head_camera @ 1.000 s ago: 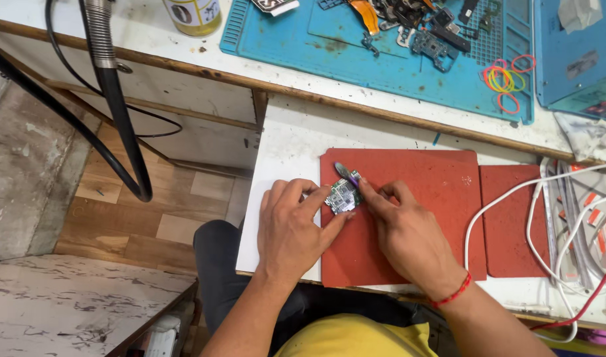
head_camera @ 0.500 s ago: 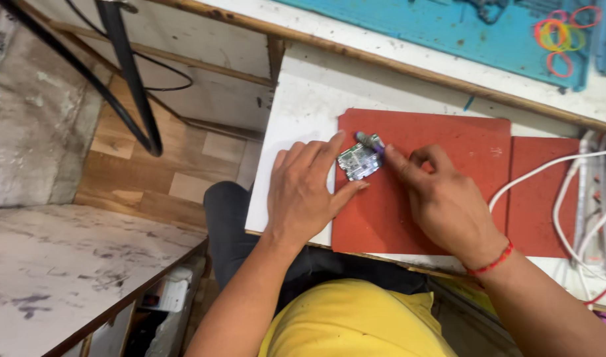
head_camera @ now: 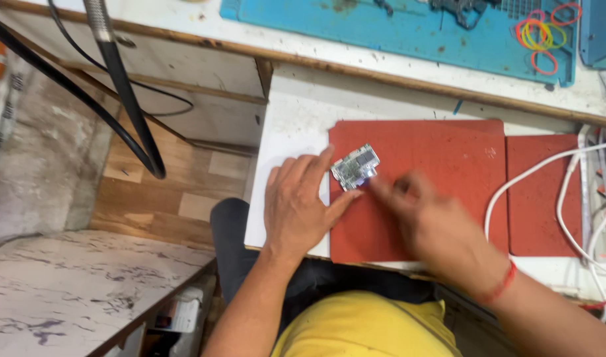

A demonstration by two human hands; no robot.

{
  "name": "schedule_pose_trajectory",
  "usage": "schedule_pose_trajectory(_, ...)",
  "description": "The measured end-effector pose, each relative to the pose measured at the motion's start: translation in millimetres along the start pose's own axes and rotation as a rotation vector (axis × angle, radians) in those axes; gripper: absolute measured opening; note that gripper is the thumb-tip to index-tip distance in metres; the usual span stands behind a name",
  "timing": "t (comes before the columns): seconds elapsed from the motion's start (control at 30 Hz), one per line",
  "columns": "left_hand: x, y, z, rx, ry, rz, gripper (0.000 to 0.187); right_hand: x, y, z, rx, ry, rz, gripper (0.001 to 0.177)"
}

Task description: The person scrubs a small circuit board with a toothbrush on a red mat, repeatedly flipping the board to clean both sides. The person continues scrubbing the same board throughout the clip without moving to other items.

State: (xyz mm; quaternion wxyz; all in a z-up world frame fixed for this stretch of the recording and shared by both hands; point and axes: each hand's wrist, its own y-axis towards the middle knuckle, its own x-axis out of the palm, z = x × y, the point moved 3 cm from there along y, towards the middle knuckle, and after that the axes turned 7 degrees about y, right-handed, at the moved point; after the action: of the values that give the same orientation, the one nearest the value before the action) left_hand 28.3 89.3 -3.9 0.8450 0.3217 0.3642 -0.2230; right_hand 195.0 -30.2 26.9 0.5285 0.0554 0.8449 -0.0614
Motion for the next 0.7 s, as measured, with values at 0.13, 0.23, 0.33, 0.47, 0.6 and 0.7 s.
schedule_pose_trajectory(0.13, -2, 0, 2, -0.004, -0.007, -0.04, 0.07, 0, -2, 0, 0.067, 0.006, -0.002, 0.062)
schedule_pose_trajectory(0.23, -3, 0, 4, 0.011, -0.025, -0.043, 0.068, 4, -7, -7, 0.034, 0.028, -0.066, 0.065)
schedule_pose_trajectory(0.33, -4, -4, 4, -0.012, -0.027, -0.07, 0.066, 5, -3, -4, 0.109, 0.048, -0.042, 0.058)
schedule_pose_trajectory(0.47, -3, 0, 5, 0.002, -0.016, -0.017, 0.067, 6, 0, -15, 0.05, 0.016, -0.105, 0.064)
schedule_pose_trajectory(0.6, 0, 0, 4, -0.003, -0.038, -0.024, 0.066, -9, 12, -2, 0.137, 0.004, -0.027, 0.064)
schedule_pose_trajectory(0.7, -3, -4, 3, -0.008, -0.025, -0.021, 0.067, -6, 9, -8, 0.147, -0.027, -0.14, 0.074)
